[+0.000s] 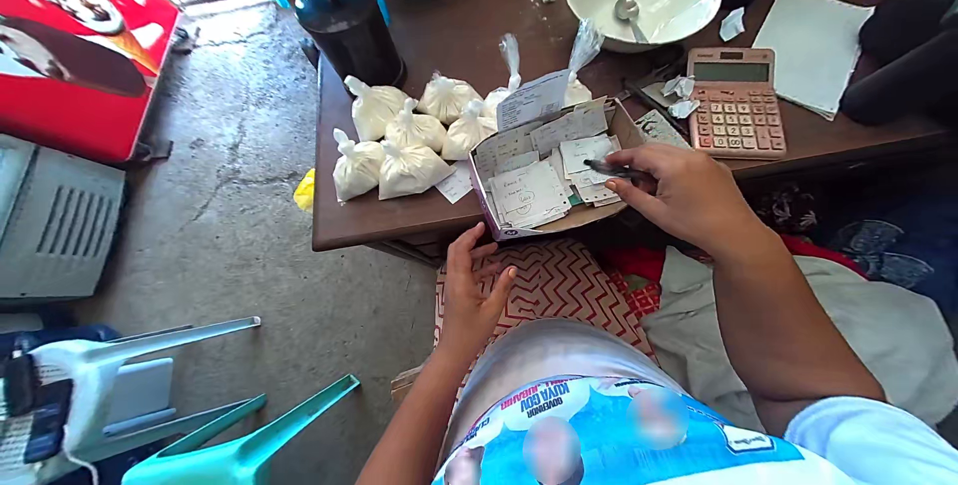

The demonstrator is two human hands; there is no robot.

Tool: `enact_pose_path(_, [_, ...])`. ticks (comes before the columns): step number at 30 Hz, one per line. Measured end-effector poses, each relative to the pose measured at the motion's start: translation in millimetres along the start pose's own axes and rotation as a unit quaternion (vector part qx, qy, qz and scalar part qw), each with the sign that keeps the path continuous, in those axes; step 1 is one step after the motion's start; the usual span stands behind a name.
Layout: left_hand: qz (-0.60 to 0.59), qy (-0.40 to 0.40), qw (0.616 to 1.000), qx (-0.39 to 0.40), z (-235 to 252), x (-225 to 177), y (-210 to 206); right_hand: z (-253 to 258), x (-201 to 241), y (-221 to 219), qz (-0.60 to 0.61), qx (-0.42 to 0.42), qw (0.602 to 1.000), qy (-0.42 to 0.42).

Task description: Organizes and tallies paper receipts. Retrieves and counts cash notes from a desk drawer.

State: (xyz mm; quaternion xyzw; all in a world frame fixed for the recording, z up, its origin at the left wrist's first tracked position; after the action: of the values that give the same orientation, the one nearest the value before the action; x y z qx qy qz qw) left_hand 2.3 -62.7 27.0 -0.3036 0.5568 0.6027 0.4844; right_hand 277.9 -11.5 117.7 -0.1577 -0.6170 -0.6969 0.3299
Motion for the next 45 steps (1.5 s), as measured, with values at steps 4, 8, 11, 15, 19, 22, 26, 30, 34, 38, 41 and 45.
enact_pose_path(4, [-0.054, 0.041, 0.998, -0.002, 13, -7, -20, 19, 8, -11, -0.018, 0.029, 0.993, 0.11])
enact_pose_path(8, [-0.081, 0.036, 0.996, 0.031, 19, -16, -38, 23, 19, -17, 0.014, -0.022, 0.974, 0.227])
enact_pose_path(11, [-0.096, 0.003, 0.994, 0.055, 29, -16, -45, -1, 25, -23, 0.062, -0.092, 0.95, 0.293])
enact_pose_path(15, [-0.105, 0.014, 0.994, 0.002, 16, 11, -31, -54, 11, -49, 0.118, -0.093, 0.94, 0.308])
enact_pose_path(19, [-0.217, 0.355, 0.908, -0.046, -10, 94, -26, -98, -20, -90, 0.179, -0.016, 0.959, 0.217])
enact_pose_path(22, [-0.387, 0.488, 0.775, -0.104, -5, 151, -34, -116, -28, -110, 0.185, 0.059, 0.965, 0.174])
enact_pose_path(26, [-0.496, 0.463, 0.71, -0.189, 20, 176, -45, -126, -21, -113, 0.184, 0.102, 0.963, 0.17])
enact_pose_path(30, [-0.499, 0.472, 0.698, -0.203, 25, 176, -66, -127, -25, -110, 0.163, 0.094, 0.971, 0.15])
enact_pose_path(34, [-0.513, 0.476, 0.689, -0.187, 27, 174, -72, -128, -14, -116, 0.152, 0.126, 0.968, 0.156])
enact_pose_path(38, [-0.471, 0.462, 0.735, -0.156, 12, 175, -70, -131, -2, -119, 0.134, 0.149, 0.964, 0.174])
enact_pose_path(41, [-0.452, 0.468, 0.746, -0.146, -18, 171, -71, -135, -4, -115, 0.131, 0.133, 0.968, 0.167])
enact_pose_path(45, [-0.47, 0.523, 0.693, -0.159, -72, 163, -64, -134, -4, -117, 0.144, 0.121, 0.968, 0.165])
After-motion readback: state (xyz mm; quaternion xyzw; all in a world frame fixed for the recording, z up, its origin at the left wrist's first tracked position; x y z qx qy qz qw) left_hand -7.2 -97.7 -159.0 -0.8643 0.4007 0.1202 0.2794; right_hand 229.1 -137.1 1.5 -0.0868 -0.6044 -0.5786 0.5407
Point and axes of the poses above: each hand's wrist, its own z-axis towards the middle knuckle, its own y-axis out of the back of the hand, x = y × z, the point moved 6 cm from there along z, towards the middle knuckle, and after that the axes turned 14 degrees about z, right-handed, at the moved point
